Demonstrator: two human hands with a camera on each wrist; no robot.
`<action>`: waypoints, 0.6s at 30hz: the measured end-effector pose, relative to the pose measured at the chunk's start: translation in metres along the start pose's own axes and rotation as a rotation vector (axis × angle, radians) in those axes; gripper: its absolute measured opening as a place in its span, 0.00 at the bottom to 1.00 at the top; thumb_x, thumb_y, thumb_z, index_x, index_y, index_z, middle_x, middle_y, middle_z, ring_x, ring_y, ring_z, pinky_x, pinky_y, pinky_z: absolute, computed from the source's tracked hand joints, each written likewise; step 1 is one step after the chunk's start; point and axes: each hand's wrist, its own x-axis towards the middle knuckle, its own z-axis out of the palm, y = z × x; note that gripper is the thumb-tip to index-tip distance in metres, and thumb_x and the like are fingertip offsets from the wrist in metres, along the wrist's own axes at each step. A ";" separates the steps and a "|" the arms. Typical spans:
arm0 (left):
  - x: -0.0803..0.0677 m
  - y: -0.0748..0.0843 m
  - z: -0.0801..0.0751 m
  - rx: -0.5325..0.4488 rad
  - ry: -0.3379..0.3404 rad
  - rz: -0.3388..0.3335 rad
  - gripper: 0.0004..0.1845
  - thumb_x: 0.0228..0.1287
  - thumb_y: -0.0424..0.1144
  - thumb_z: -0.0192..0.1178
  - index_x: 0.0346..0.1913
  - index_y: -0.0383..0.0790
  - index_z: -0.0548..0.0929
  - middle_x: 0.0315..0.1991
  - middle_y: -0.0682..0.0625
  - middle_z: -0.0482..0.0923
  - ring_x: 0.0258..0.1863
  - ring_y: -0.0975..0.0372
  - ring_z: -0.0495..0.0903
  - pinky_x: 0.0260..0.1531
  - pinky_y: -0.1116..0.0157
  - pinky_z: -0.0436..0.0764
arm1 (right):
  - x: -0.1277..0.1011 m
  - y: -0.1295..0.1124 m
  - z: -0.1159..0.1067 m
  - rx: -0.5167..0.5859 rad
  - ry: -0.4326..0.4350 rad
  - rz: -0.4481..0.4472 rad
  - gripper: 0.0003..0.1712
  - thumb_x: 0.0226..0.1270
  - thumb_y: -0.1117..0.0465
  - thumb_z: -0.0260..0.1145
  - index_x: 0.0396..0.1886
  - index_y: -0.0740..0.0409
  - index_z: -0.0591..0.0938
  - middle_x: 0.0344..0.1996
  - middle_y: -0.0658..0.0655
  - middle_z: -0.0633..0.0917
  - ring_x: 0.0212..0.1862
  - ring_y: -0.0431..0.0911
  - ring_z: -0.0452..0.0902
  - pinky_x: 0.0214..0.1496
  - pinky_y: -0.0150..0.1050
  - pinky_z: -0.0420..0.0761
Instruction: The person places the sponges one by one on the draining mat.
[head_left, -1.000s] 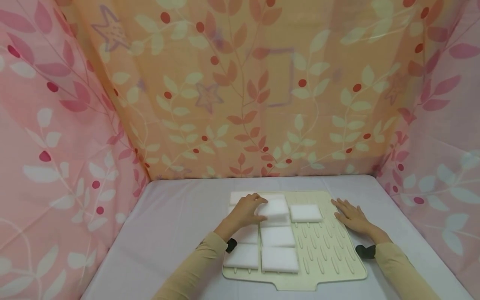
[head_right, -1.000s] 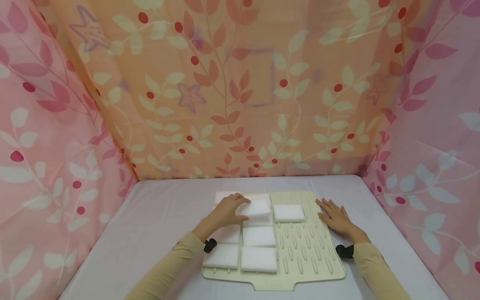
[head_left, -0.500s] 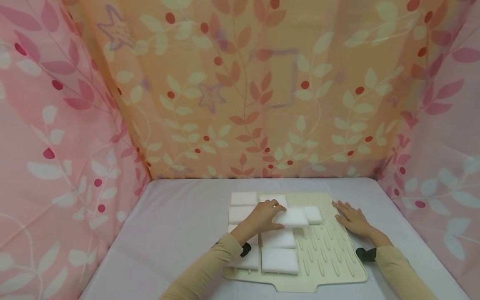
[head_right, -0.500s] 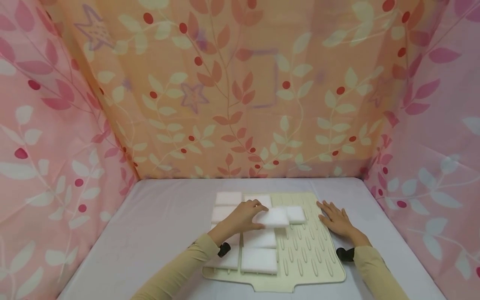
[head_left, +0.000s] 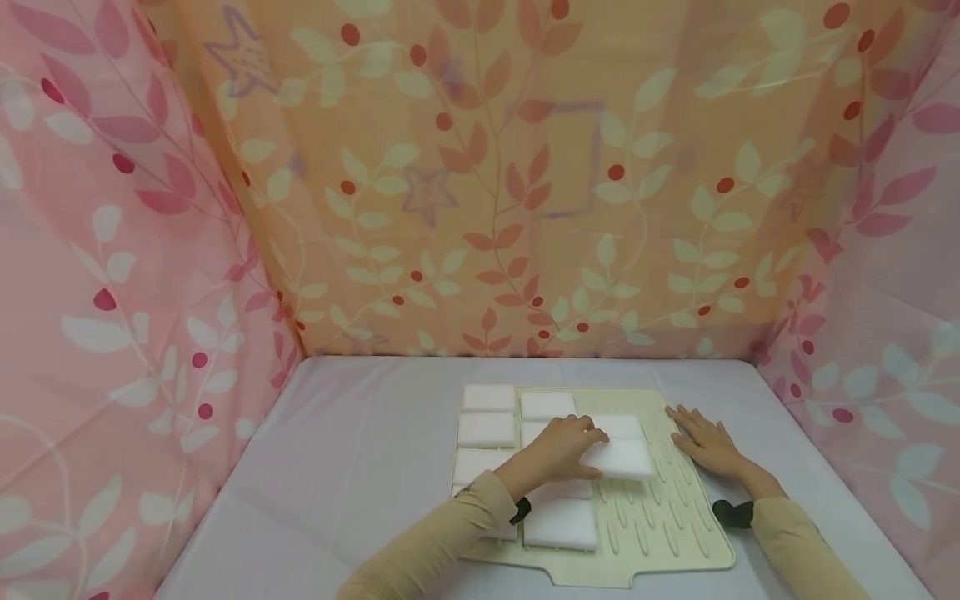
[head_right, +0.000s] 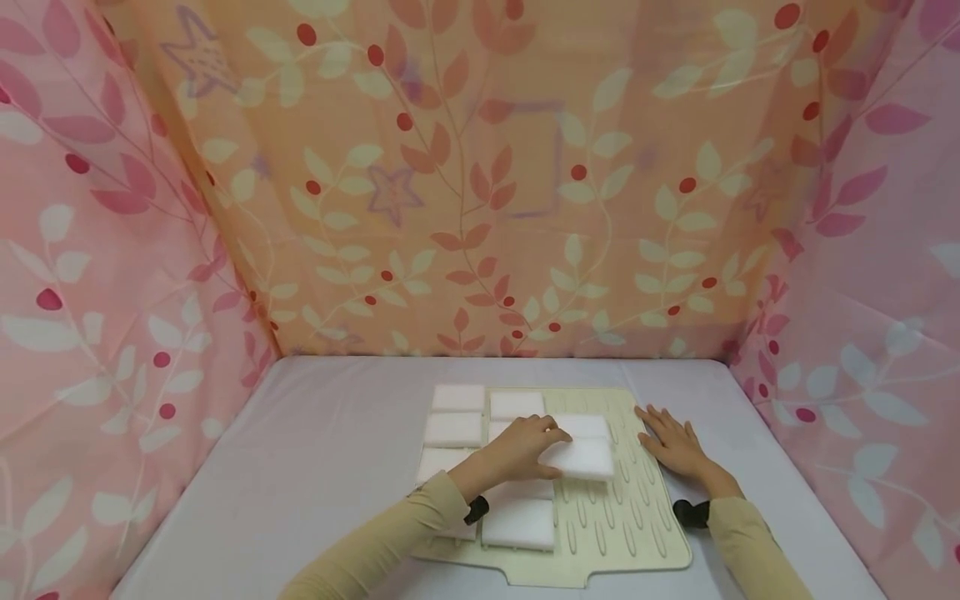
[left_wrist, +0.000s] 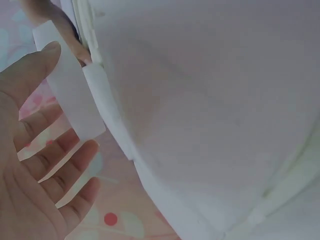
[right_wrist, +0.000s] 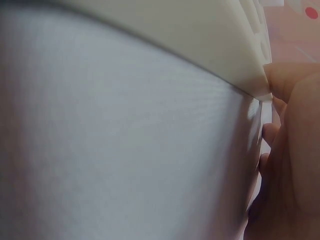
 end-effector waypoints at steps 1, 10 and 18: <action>0.001 0.003 0.000 0.010 -0.001 0.002 0.28 0.53 0.61 0.62 0.57 0.58 0.75 0.48 0.59 0.73 0.45 0.66 0.72 0.46 0.66 0.72 | 0.000 0.000 0.000 -0.002 0.000 0.001 0.33 0.71 0.50 0.51 0.69 0.60 0.59 0.67 0.73 0.56 0.66 0.74 0.44 0.57 0.74 0.37; 0.010 0.020 0.008 0.054 -0.015 0.023 0.29 0.51 0.64 0.61 0.56 0.59 0.75 0.45 0.60 0.73 0.41 0.68 0.72 0.41 0.70 0.71 | -0.001 -0.001 0.001 -0.008 0.006 0.003 0.33 0.70 0.50 0.52 0.69 0.61 0.60 0.67 0.74 0.57 0.66 0.74 0.45 0.57 0.74 0.38; 0.014 0.026 0.020 0.082 -0.053 0.012 0.31 0.50 0.68 0.59 0.57 0.61 0.75 0.44 0.61 0.73 0.41 0.68 0.72 0.38 0.70 0.69 | -0.001 -0.004 -0.001 -0.017 0.011 0.004 0.33 0.70 0.50 0.52 0.69 0.61 0.60 0.67 0.73 0.57 0.66 0.74 0.45 0.58 0.74 0.38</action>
